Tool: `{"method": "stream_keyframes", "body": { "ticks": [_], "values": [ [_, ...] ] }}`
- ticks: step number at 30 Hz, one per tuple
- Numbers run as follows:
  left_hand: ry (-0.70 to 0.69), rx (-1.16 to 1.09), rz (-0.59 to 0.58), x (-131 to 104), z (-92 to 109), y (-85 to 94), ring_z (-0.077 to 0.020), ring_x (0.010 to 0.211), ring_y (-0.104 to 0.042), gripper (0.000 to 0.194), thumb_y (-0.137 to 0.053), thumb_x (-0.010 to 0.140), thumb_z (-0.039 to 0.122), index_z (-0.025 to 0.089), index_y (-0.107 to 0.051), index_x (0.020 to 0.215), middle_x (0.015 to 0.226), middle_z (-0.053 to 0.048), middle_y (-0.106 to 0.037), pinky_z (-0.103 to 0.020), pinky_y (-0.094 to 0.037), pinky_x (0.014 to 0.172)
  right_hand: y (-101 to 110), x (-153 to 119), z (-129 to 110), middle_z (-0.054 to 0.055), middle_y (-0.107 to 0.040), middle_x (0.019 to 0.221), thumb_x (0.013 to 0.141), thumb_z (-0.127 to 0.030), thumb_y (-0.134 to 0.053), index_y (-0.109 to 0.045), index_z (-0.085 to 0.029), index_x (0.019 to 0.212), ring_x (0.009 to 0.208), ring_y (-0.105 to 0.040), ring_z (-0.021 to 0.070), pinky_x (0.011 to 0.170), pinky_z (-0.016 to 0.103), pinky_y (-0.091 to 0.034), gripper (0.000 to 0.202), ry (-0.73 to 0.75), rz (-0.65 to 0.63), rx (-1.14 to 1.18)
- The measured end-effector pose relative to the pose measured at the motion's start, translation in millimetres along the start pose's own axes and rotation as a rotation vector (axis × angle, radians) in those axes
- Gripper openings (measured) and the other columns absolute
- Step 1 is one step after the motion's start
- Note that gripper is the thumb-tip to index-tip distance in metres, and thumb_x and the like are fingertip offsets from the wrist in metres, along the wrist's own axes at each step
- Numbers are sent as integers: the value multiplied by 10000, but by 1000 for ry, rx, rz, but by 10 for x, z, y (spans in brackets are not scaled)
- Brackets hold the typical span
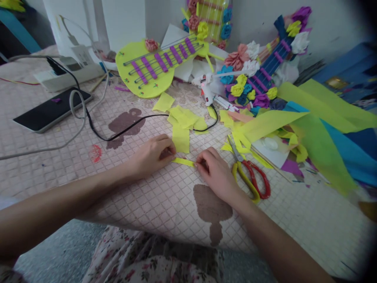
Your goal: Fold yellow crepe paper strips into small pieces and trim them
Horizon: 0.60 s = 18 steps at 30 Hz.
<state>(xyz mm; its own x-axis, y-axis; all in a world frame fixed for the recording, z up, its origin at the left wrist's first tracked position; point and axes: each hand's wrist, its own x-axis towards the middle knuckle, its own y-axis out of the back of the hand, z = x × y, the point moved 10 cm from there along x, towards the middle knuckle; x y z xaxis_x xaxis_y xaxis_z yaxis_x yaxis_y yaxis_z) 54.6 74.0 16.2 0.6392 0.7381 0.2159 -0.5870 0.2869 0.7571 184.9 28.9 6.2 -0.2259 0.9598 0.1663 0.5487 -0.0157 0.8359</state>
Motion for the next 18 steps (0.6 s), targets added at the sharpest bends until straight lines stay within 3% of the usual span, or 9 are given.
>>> {"method": "stream_keyframes", "body": {
  "ticks": [6, 10, 15, 18],
  "values": [
    [-26, -129, 4, -35, 24, -19, -124, 740, -555, 170, -575, 870, 298, 149, -598, 948, 900, -48, -608, -230, -460, 637, 42, -40, -30, 13, -550, 791, 877, -158, -499, -467, -218, 824, 721, -528, 159, 634, 288, -413, 86, 63, 44, 62],
    [-43, -182, 13, 16, 91, -54, -154, 832, -605, 426, -713, 763, 397, 150, -575, 1081, 989, -67, -650, -258, -495, 715, 79, -63, -71, 12, -577, 798, 899, -174, -477, -477, -224, 855, 720, -539, 153, 630, 279, -418, 67, 110, 71, 96],
    [74, -321, -137, 179, 158, -171, -142, 744, -626, 221, -693, 766, 344, 154, -659, 874, 822, -28, -694, -237, -483, 649, 213, -103, -143, 21, -584, 816, 912, -194, -471, -493, -223, 856, 748, -546, 154, 652, 285, -436, 67, 153, 158, 126],
    [153, -444, -167, 235, 153, -196, -124, 656, -595, 177, -683, 754, 312, 138, -663, 776, 717, -19, -677, -217, -453, 573, 282, -112, -86, 10, -583, 798, 898, -218, -511, -508, -224, 877, 703, -543, 137, 632, 274, -450, 22, 89, 205, 243]
  ]
}}
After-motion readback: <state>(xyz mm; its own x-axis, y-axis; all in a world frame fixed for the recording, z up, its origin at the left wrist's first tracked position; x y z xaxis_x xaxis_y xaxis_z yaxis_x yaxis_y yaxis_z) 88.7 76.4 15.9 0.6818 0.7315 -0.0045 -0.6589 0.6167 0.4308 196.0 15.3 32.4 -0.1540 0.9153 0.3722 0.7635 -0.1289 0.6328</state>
